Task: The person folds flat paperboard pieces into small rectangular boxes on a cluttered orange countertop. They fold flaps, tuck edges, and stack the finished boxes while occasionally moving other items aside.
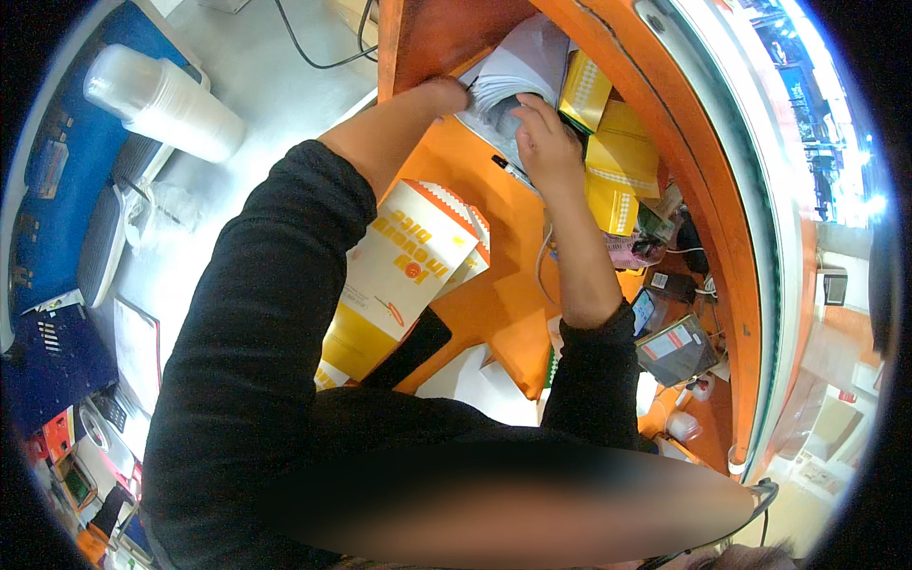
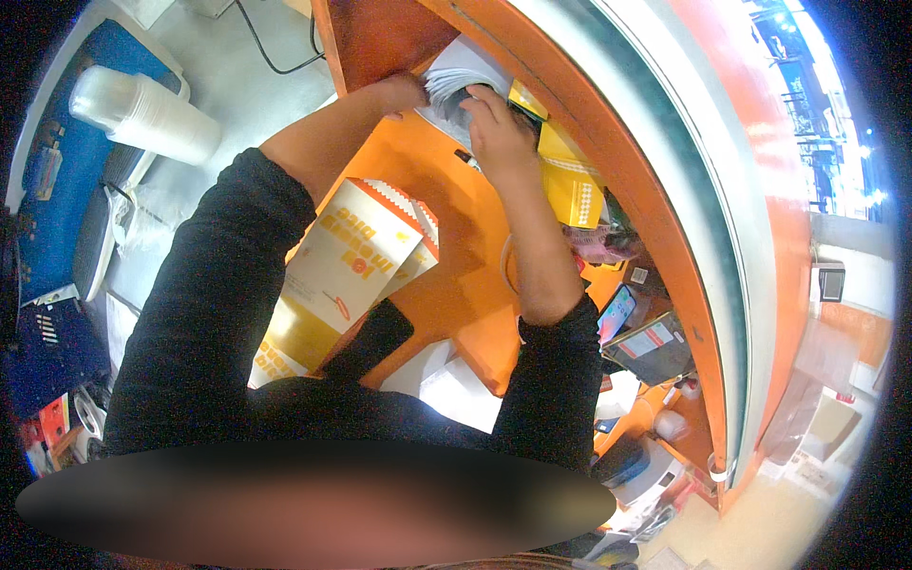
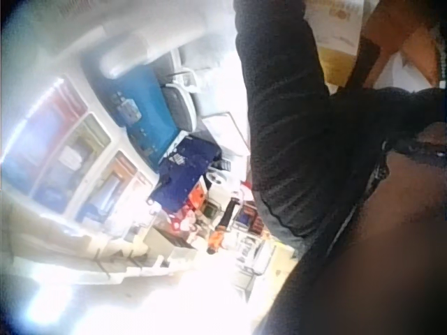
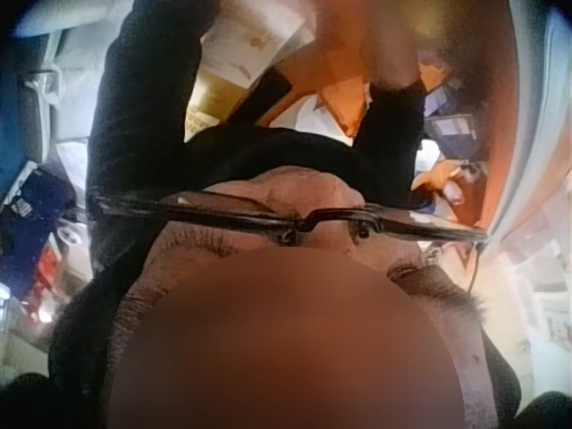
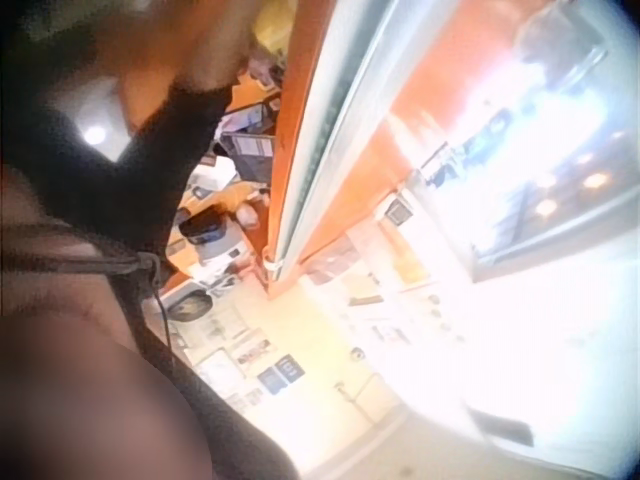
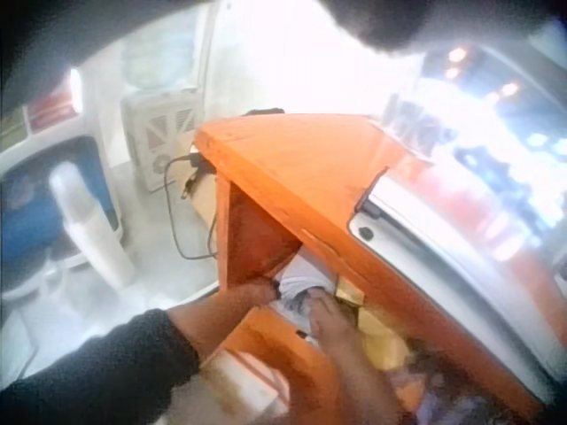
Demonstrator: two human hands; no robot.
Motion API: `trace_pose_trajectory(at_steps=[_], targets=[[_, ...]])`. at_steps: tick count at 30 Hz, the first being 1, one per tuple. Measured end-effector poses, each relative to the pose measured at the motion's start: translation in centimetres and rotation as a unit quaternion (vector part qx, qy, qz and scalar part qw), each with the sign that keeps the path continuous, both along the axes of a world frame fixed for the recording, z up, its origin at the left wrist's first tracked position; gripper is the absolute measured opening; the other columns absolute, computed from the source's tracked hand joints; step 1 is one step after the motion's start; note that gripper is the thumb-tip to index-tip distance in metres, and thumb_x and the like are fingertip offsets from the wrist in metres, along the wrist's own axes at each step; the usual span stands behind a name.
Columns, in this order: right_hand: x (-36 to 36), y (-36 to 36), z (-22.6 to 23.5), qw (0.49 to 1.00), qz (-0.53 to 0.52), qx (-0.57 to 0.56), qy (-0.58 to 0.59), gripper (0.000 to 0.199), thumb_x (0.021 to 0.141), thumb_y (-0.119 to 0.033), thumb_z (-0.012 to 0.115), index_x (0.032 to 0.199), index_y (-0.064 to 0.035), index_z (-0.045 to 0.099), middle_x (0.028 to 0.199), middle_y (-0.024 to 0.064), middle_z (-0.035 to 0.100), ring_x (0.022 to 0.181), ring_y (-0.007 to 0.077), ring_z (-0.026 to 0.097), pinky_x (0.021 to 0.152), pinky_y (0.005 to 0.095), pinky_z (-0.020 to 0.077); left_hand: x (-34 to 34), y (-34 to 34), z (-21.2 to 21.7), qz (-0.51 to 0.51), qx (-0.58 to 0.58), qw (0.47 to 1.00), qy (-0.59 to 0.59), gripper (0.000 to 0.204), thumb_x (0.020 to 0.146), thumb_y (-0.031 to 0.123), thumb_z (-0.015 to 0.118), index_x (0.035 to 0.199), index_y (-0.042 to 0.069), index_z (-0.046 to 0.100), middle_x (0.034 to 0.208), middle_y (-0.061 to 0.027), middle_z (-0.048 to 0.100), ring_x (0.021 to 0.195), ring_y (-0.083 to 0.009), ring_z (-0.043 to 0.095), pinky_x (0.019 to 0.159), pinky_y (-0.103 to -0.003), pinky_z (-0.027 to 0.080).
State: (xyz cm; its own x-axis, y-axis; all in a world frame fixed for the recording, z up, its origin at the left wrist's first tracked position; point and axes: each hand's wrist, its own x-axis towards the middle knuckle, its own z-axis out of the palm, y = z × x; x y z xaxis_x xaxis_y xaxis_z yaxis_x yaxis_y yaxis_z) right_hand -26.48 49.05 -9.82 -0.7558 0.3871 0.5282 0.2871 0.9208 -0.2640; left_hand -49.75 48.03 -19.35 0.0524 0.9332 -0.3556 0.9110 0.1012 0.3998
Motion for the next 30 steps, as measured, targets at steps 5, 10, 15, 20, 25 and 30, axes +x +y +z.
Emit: trace_pose_trajectory(at_steps=[5, 10, 15, 20, 25, 30], targets=[[-0.4, 0.4, -0.5, 1.000, 0.017, 0.000, 0.005, 0.028, 0.083, -0.002, 0.063, 0.109, -0.0114, 0.064, 0.126, 0.0060, 0.063, 0.102, 0.0309, 0.066, 0.082, 0.0400, 0.0560, 1.2, 0.3, 1.7, 0.292, -0.066, 0.862, -0.410, 0.025, 0.095, 0.009, 0.048, 0.113, -0.002, 0.062, 0.112, -0.0178, 0.067, 0.087, -0.0290, 0.072, 0.070, -0.042, 0.062], [-1.2, 0.0, -0.8, 0.999, 0.013, 0.011, -0.033, 0.025, 0.084, -0.002, 0.063, 0.107, -0.0115, 0.063, 0.124, 0.0053, 0.064, 0.098, 0.0325, 0.067, 0.080, 0.0417, 0.0562, 2.5, -0.8, 3.7, 0.351, -0.004, 0.721, -0.597, 0.022, 0.096, 0.001, 0.045, 0.111, -0.006, 0.060, 0.106, -0.0218, 0.066, 0.085, -0.0301, 0.071, 0.072, -0.038, 0.064], [-2.0, -0.6, -1.0, 0.999, 0.000, -0.029, -0.014, 0.023, 0.085, 0.000, 0.061, 0.106, -0.0103, 0.062, 0.123, 0.0057, 0.064, 0.099, 0.0336, 0.066, 0.080, 0.0415, 0.0563, 3.5, -2.9, 7.9, 0.376, 0.048, 0.688, -0.619, 0.019, 0.095, -0.001, 0.050, 0.109, -0.010, 0.059, 0.104, -0.0215, 0.066, 0.087, -0.0311, 0.071, 0.075, -0.038, 0.065], [-2.1, -0.5, -0.9, 0.994, -0.011, -0.109, 0.029, 0.024, 0.085, 0.002, 0.060, 0.107, -0.0076, 0.062, 0.126, 0.0081, 0.064, 0.108, 0.0350, 0.064, 0.088, 0.0412, 0.0545, 2.5, -7.9, 13.5, 0.371, 0.023, 0.711, -0.597, 0.026, 0.097, 0.008, 0.057, 0.117, -0.008, 0.057, 0.107, -0.0172, 0.067, 0.094, -0.0281, 0.070, 0.081, -0.034, 0.064], [-1.8, -1.0, 1.1, 0.971, 0.009, -0.238, -0.021, 0.026, 0.092, -0.007, 0.056, 0.116, -0.0058, 0.066, 0.120, 0.0169, 0.067, 0.111, 0.0283, 0.065, 0.094, 0.0359, 0.0516, 2.0, -11.1, 20.2, 0.400, 0.027, 0.648, -0.648, 0.025, 0.097, 0.007, 0.057, 0.116, -0.011, 0.056, 0.106, -0.0204, 0.068, 0.095, -0.0255, 0.071, 0.083, -0.029, 0.064], [-1.1, -3.9, 4.5, 0.610, -0.052, -0.785, 0.101, 0.045, 0.101, -0.046, 0.047, 0.122, -0.0098, 0.062, 0.107, 0.0120, 0.071, 0.093, 0.0225, 0.070, 0.082, 0.0375, 0.0568, 2.5, -14.9, 26.1, 0.357, 0.080, 0.587, -0.722, 0.027, 0.100, 0.007, 0.051, 0.118, -0.014, 0.051, 0.111, -0.0235, 0.066, 0.098, -0.0280, 0.071, 0.086, -0.028, 0.063]])
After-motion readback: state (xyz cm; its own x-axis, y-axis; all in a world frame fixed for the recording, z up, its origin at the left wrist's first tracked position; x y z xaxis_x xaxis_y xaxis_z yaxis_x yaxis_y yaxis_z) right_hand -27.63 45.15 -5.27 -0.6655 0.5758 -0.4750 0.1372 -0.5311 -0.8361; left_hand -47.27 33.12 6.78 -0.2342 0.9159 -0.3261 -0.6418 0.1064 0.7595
